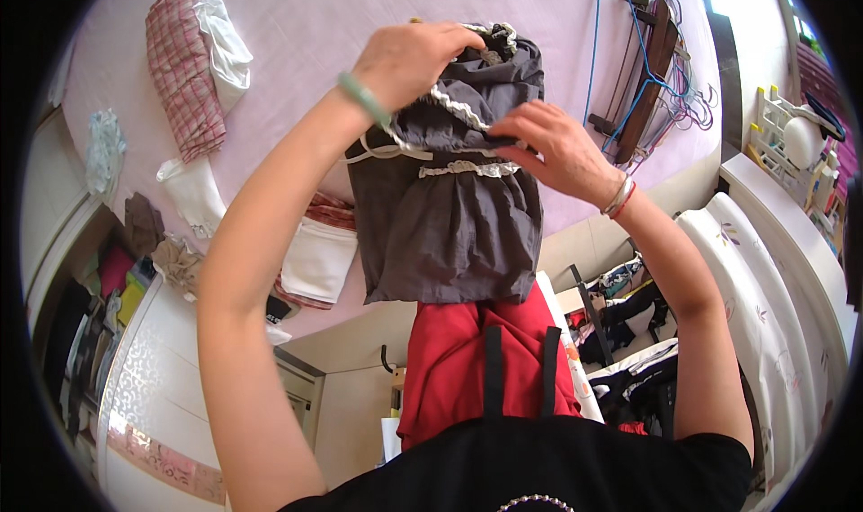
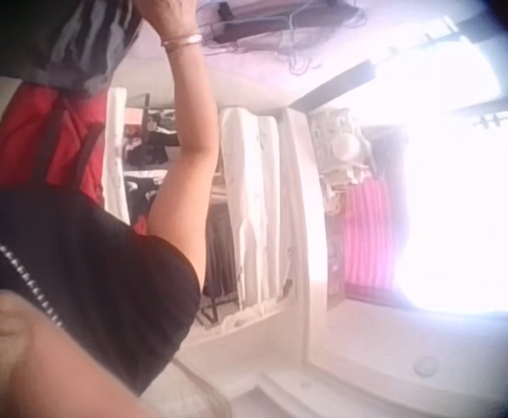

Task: The person folds a pair of dark grey shorts on a bed, smoothing the fabric and aligning the edges before placing them into a wardrobe. They then pick up a folded black garment and a white cloth, placing them into the wardrobe as well. Finally, the person walks to another room and places the white cloth on a different bed.

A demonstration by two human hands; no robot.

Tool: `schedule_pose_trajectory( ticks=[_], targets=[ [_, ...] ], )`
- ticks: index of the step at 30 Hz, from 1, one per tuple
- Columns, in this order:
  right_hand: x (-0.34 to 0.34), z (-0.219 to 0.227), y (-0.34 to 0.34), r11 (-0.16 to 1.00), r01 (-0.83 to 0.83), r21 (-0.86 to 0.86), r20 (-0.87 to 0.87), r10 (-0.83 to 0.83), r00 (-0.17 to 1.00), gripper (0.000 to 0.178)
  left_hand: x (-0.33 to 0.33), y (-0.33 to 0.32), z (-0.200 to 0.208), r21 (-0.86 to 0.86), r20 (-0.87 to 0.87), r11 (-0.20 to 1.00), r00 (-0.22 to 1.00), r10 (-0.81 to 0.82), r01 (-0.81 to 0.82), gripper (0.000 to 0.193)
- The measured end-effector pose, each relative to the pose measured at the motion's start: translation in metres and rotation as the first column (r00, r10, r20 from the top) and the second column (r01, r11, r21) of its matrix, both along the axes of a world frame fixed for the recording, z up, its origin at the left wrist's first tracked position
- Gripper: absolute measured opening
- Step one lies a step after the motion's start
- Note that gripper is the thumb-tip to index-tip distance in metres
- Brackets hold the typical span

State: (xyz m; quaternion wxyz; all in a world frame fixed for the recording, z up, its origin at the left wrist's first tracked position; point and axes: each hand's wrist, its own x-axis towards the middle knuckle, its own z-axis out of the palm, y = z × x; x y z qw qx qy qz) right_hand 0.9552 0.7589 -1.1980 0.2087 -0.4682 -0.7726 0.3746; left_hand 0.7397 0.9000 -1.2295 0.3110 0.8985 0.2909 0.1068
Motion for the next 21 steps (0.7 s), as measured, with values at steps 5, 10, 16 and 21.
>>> schedule_pose_trajectory(
  ticks=[5, 10, 16, 21],
  targets=[
    [0.004, -0.051, 0.029, 0.981, 0.191, 0.037, -0.042, -0.189, 0.981, 0.02, 0.01, -0.001, -0.069, 0.065, -0.345, 0.987, 0.931, -0.118, 0.149, 0.029],
    [0.015, -0.087, 0.053, 0.989, 0.144, 0.035, 0.485, -0.143, 0.863, 0.023, -0.008, 0.005, -0.07, 0.214, -0.432, 0.963, 0.9, -0.058, 0.165, 0.034],
    [0.014, -0.076, 0.054, 0.984, 0.073, 0.164, 0.297, -0.119, 0.947, 0.025, -0.035, -0.004, -0.051, 0.351, -0.194, 0.925, 0.978, -0.077, 0.143, 0.026],
    [-0.025, -0.085, 0.055, 0.997, -0.067, -0.04, 0.27, 0.075, 0.96, 0.03, -0.053, -0.018, -0.038, 0.249, -0.112, 0.96, 0.989, -0.101, 0.126, 0.019]
  ],
)
